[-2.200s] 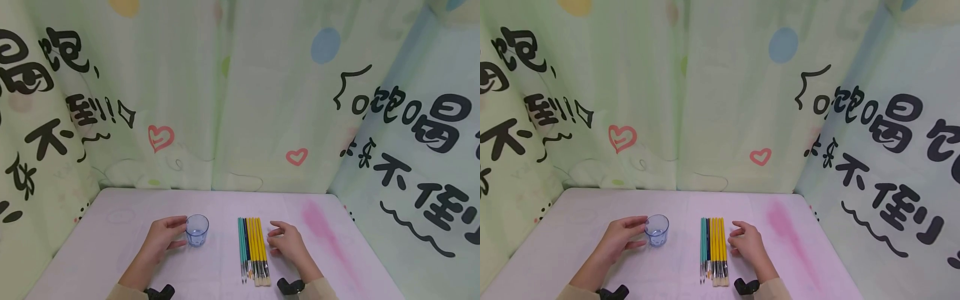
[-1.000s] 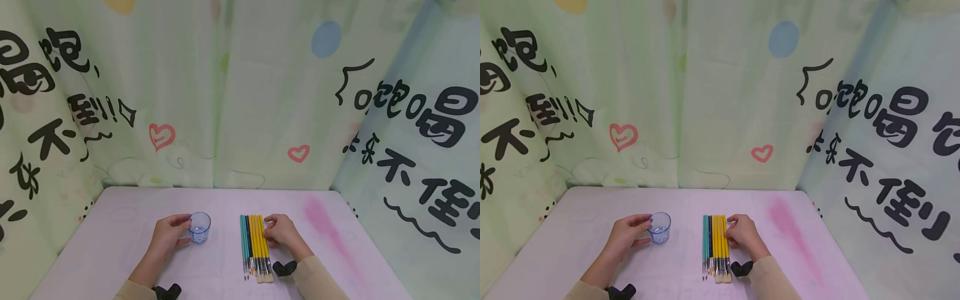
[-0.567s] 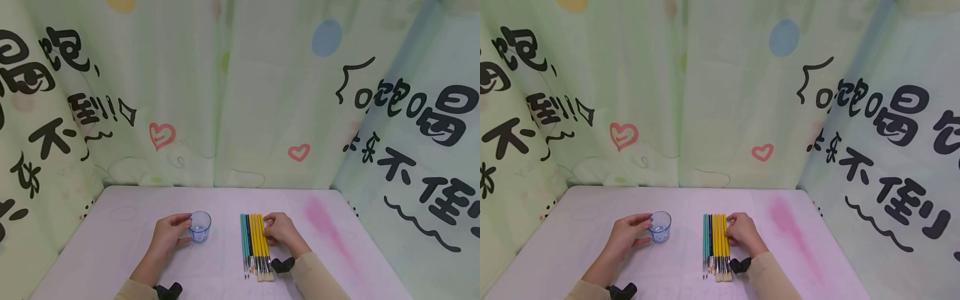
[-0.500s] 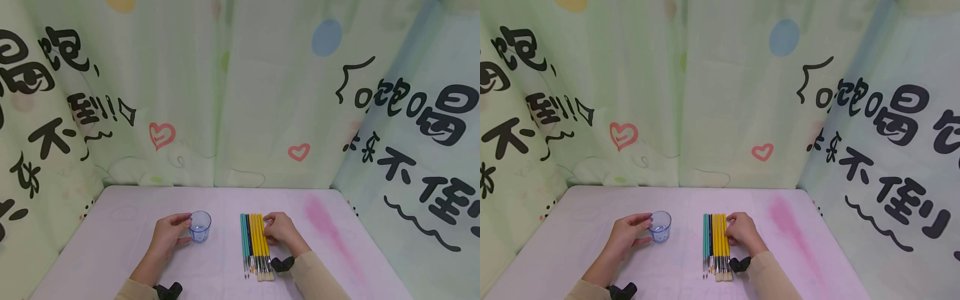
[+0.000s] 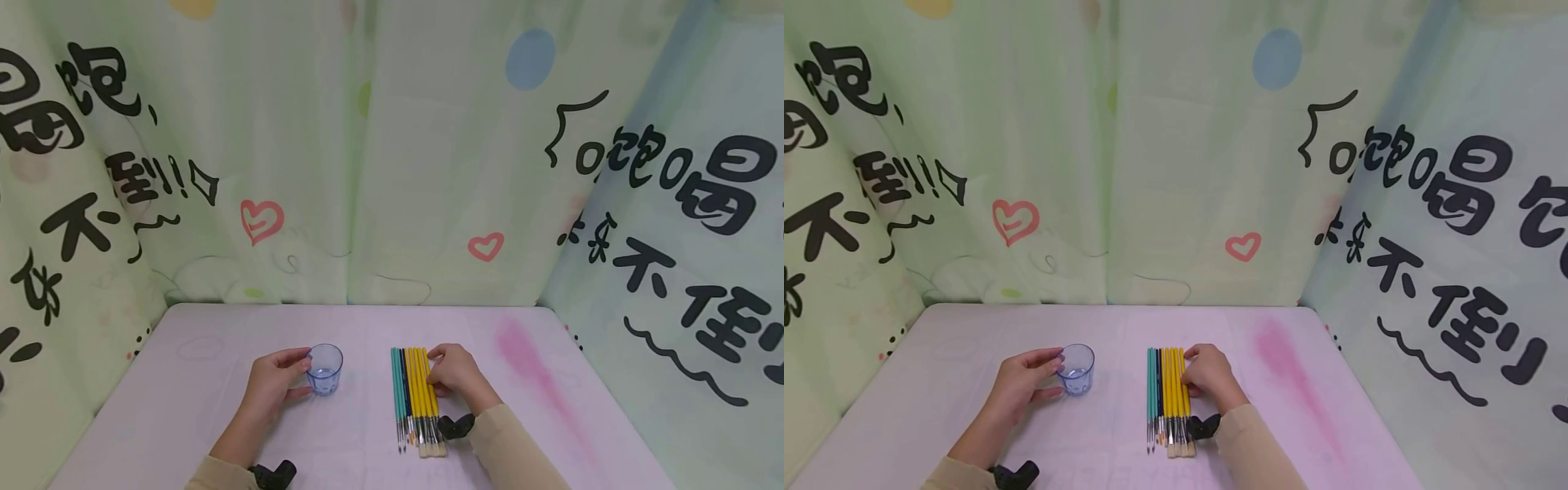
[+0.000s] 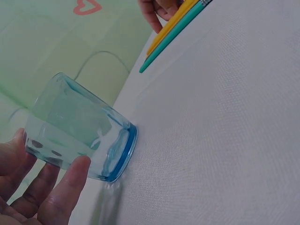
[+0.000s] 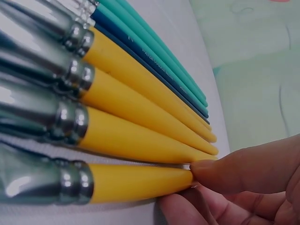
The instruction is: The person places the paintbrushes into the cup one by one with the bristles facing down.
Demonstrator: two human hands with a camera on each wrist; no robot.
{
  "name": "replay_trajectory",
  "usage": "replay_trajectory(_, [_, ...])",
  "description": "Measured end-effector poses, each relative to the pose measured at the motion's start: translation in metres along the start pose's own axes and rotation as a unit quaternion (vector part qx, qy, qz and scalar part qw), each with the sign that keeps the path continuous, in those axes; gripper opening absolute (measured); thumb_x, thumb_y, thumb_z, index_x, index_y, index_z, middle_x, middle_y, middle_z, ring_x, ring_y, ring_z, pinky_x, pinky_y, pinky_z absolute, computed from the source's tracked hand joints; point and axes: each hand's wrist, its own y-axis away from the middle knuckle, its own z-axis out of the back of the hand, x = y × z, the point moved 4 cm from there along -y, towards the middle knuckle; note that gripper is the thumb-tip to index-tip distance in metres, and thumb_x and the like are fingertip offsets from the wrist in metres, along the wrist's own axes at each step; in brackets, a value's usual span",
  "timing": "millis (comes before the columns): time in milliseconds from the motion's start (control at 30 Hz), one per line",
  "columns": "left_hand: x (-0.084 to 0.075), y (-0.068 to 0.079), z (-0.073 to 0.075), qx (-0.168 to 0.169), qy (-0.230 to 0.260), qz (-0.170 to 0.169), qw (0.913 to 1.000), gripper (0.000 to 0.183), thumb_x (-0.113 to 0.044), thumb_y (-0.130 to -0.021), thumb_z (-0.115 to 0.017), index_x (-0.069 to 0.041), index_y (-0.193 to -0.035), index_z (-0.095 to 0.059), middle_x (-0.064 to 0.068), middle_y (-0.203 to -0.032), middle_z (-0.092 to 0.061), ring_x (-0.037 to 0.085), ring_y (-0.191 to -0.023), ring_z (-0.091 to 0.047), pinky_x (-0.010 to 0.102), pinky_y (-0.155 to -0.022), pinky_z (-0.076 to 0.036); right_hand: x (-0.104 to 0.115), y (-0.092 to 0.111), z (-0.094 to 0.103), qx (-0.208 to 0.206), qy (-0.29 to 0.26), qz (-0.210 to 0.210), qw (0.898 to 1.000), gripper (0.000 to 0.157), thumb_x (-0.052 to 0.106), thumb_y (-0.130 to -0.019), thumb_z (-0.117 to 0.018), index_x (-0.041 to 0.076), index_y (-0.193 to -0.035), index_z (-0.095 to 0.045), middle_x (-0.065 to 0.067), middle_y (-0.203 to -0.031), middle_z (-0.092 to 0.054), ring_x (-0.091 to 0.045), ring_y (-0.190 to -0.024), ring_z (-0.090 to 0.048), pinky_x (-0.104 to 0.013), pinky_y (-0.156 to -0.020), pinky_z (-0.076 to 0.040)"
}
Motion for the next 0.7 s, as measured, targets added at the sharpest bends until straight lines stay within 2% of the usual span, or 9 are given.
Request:
replay_trajectory(300, [0.0008,-0.0013,0.0002,-0.003,0.000,0.007,1.0000,0.034,-0.010,-0.101,-0.075,-0.002,-0.135,-0.073,0.018,-0.127,-0.070,0.024,-0.109,-0.072,0.045,-0.081,-0.070,0.0024,-0.0032,-0.0037,-0.010,0.028,0.005,1.000,0.047,0.006,-0.083,-0.086,0.006,-0.128,-0.069,-0.011,-0.084,-0.065,-0.017,-0.054,-0.062,-0.021,-0.051,-0.058])
replay_trajectory(500, [-0.0006,-0.0004,0.0011,-0.005,-0.001,0.006,1.0000,0.035,-0.010,-0.101,-0.075,-0.001,-0.135,-0.073,0.018,-0.129,-0.070,0.024,-0.110,-0.072,0.045,-0.082,-0.070,0.0051,-0.0023,-0.0049,-0.018,0.040,0.018,0.999,0.046,0.006,-0.084,-0.083,0.005,-0.128,-0.070,-0.010,-0.083,-0.065,-0.017,-0.053,-0.061,-0.021,-0.050,-0.057])
replay_trajectory(700, [-0.0002,-0.0006,0.0001,-0.002,0.003,0.007,1.0000,0.034,-0.008,-0.101,-0.075,-0.001,-0.134,-0.073,0.018,-0.127,-0.071,0.024,-0.109,-0.072,0.046,-0.083,-0.070,-0.0020,-0.0026,-0.0029,0.000,-0.015,0.011,1.000,0.047,0.003,-0.084,-0.079,0.008,-0.130,-0.072,-0.009,-0.082,-0.067,-0.018,-0.054,-0.059,-0.022,-0.049,-0.055])
